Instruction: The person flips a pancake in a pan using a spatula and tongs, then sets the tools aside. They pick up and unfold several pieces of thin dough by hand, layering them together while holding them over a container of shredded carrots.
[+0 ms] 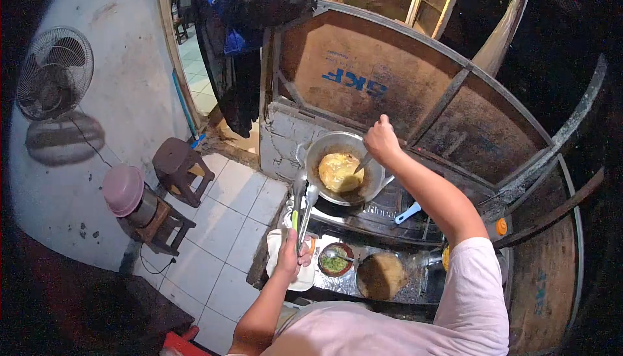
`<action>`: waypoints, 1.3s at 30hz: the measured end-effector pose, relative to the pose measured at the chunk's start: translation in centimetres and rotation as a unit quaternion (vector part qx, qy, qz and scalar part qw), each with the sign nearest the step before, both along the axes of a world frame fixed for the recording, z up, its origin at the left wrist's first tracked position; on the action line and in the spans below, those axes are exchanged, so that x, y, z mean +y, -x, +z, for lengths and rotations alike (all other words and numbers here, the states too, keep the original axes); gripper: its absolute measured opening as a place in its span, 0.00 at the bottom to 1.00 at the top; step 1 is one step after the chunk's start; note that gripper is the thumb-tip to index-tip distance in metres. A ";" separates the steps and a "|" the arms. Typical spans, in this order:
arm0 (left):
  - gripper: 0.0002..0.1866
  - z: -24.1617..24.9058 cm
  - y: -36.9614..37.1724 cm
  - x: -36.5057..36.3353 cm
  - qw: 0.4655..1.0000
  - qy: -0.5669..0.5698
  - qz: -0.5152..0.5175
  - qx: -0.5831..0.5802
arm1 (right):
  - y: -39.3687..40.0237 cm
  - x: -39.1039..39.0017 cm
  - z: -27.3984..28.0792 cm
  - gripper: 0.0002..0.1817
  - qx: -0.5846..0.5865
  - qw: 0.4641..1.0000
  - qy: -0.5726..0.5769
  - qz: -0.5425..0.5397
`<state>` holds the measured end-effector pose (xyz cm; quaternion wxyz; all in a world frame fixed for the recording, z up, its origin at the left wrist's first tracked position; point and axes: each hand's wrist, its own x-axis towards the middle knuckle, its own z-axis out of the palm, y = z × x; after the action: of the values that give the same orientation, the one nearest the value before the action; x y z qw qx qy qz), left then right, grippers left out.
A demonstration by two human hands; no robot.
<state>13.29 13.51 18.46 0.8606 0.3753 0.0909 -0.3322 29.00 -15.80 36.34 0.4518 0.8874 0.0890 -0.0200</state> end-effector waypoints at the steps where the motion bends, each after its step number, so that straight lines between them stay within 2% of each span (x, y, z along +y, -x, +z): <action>1: 0.29 0.0 0.1 0.0 1.000 -0.001 -0.001 -0.002 | -0.1 -0.3 -1.2 0.11 -0.002 1.000 0.008 -0.001; 4: 0.29 0.0 0.1 0.2 1.000 -0.003 0.002 -0.003 | -0.5 -1.2 -4.9 0.12 -0.021 0.998 0.031 0.059; 6: 0.32 0.0 0.1 0.3 1.000 -0.023 -0.007 -0.014 | -0.5 -1.2 -6.0 0.12 -0.004 0.999 0.011 0.051; 11: 0.32 0.0 0.0 0.5 1.000 -0.023 -0.006 -0.006 | -0.1 -1.5 -4.9 0.12 -0.023 0.997 -0.008 0.074; 18: 0.31 0.5 0.0 0.3 1.000 -0.017 -0.018 -0.011 | -0.4 -1.0 1.4 0.11 -0.061 0.997 -0.002 0.051; 22: 0.29 0.6 0.0 0.1 1.000 -0.001 -0.019 -0.011 | -1.9 -1.2 0.5 0.12 -0.092 0.995 -0.004 0.049; 26: 0.30 0.7 0.2 0.2 1.000 -0.007 -0.009 -0.007 | -2.7 -0.8 -2.6 0.12 -0.106 0.993 0.004 0.056; 28: 0.31 0.5 0.2 0.5 1.000 -0.021 -0.005 0.005 | -2.6 -0.1 -3.6 0.14 -0.028 0.999 -0.002 0.035; 33: 0.33 0.3 0.3 0.8 0.999 -0.035 -0.006 0.000 | -2.6 -0.2 -6.4 0.14 -0.044 0.998 0.025 0.047; 37: 0.33 0.4 0.5 0.6 0.999 -0.038 -0.001 -0.007 | -3.1 -1.0 -5.6 0.13 -0.047 0.997 0.024 0.048; 39: 0.33 0.6 0.5 0.6 0.999 -0.036 -0.004 -0.007 | -2.5 -0.7 -3.2 0.13 -0.050 0.998 -0.011 0.044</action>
<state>12.82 14.07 19.03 0.8458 0.4085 0.0951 -0.3296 31.47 -16.49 33.17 0.4465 0.8874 0.1055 0.0455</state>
